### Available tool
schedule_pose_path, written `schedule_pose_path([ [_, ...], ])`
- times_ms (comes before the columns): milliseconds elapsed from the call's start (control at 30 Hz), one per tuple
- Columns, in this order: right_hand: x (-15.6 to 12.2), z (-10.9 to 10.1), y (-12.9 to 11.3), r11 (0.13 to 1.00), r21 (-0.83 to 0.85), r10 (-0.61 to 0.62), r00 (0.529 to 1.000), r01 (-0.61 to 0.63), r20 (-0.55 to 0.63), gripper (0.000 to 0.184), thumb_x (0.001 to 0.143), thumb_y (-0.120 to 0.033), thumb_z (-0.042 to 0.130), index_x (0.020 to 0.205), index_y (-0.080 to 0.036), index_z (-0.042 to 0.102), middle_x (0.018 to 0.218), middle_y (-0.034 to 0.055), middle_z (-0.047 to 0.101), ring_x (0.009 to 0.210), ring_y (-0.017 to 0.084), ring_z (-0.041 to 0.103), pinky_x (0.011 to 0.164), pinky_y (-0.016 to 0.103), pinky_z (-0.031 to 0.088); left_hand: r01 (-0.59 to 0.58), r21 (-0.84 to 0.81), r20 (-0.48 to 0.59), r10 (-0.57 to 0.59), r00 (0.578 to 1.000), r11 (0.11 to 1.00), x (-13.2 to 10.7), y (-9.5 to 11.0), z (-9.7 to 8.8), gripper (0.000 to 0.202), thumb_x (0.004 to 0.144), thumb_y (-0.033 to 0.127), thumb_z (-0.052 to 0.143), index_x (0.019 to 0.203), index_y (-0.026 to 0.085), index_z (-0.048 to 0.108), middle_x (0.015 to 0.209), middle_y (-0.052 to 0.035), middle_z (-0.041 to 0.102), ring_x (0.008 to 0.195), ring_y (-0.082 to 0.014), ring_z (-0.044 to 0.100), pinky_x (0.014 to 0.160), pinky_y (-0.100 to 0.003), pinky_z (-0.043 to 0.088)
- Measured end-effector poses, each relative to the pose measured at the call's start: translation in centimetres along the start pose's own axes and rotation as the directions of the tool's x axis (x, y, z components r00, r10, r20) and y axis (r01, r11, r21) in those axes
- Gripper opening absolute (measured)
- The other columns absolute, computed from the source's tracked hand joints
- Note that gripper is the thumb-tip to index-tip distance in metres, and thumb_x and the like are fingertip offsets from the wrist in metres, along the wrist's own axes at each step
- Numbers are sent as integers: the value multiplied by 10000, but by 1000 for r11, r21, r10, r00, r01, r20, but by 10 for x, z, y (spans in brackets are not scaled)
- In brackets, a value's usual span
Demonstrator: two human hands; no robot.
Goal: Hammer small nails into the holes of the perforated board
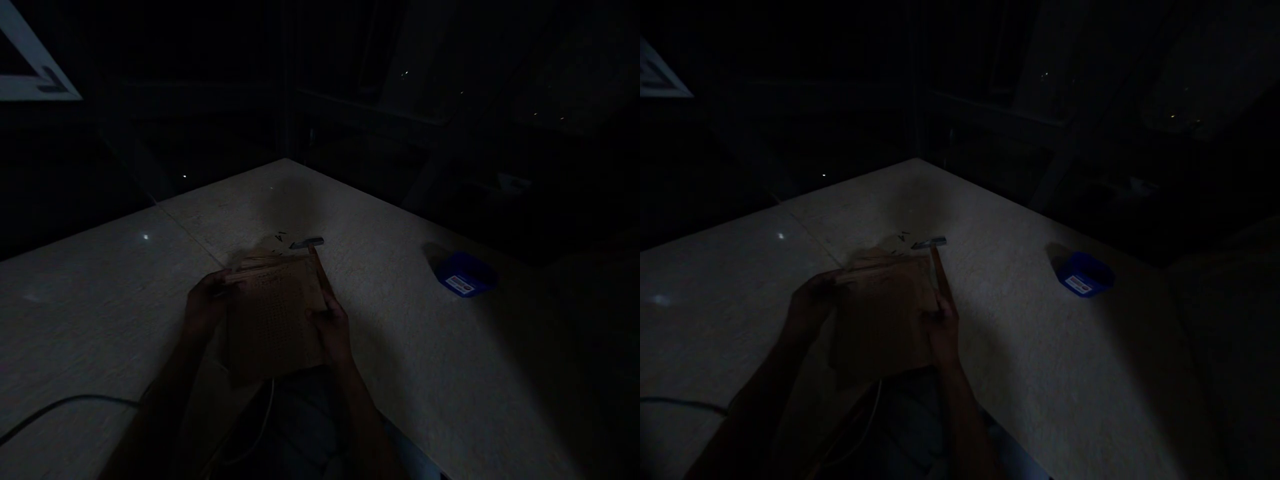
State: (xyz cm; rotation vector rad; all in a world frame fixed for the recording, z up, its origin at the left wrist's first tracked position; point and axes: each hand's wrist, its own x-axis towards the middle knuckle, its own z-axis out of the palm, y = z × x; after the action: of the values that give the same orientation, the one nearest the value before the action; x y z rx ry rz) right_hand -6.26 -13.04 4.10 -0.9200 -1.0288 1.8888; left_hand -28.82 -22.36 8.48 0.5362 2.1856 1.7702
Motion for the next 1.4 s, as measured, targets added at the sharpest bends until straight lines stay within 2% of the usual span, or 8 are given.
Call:
schedule_pose_path([
  [200,-31,-33,-43,988,150,-31,996,43,-83,628,651,-307,844,1253,-233,683,973,37,814,895,300,766,826,459,618,-19,-53,20,21,1000,998,-47,53,34,496,562,361,841,1003,168,719,1004,-65,753,934,-234,706,862,-378,587],
  [400,-44,-94,-80,975,140,-140,969,171,-205,581,641,-341,857,1192,-216,716,975,52,814,849,296,761,789,442,607,29,-178,235,14,972,984,-82,70,99,449,619,342,792,1025,168,711,1065,-87,765,974,-260,717,836,-379,598],
  [567,-56,-148,-107,973,129,-142,939,190,-315,562,581,-315,884,1111,-205,731,913,38,812,789,288,752,749,414,592,110,-152,365,-48,930,982,-111,66,147,481,637,364,801,1063,159,711,1132,-113,762,1027,-290,722,837,-397,607],
  [700,-64,-190,-114,982,63,-143,912,181,-383,489,607,-293,847,1071,-198,726,902,37,802,780,277,738,723,386,569,138,-114,523,-58,850,984,-131,50,178,551,676,377,789,1176,175,674,1280,-132,714,1155,-302,690,946,-430,586],
  [900,-65,-247,-96,977,-138,-214,781,164,-587,398,628,-307,803,994,-183,708,943,63,776,856,279,707,750,386,560,226,-91,696,-100,711,970,-161,16,230,548,770,293,720,1295,207,593,1334,-142,688,1258,-291,641,1062,-465,527],
  [1033,-64,-264,-84,956,-265,-264,776,129,-573,426,684,-395,792,1038,-180,693,1003,80,771,913,291,703,799,415,560,32,-33,744,3,668,999,-173,-12,251,554,803,310,680,1340,215,577,1421,-133,628,1315,-300,593,1090,-473,498],
  [1200,-68,-268,-83,860,-486,-419,760,157,-496,460,782,-491,748,1120,-183,703,1100,91,765,996,293,693,896,422,543,-412,-6,722,289,628,911,-184,-37,241,573,888,400,609,1424,212,537,1517,-129,530,1433,-307,453,1194,-501,362],
  [1400,-78,-262,-69,761,-610,-579,656,221,-485,419,910,-480,622,1210,-196,697,1200,109,740,1103,280,672,1004,430,501,-562,9,711,389,585,827,-188,-43,238,530,927,352,515,1431,190,532,1482,-163,550,1399,-315,485,1175,-517,377],
])
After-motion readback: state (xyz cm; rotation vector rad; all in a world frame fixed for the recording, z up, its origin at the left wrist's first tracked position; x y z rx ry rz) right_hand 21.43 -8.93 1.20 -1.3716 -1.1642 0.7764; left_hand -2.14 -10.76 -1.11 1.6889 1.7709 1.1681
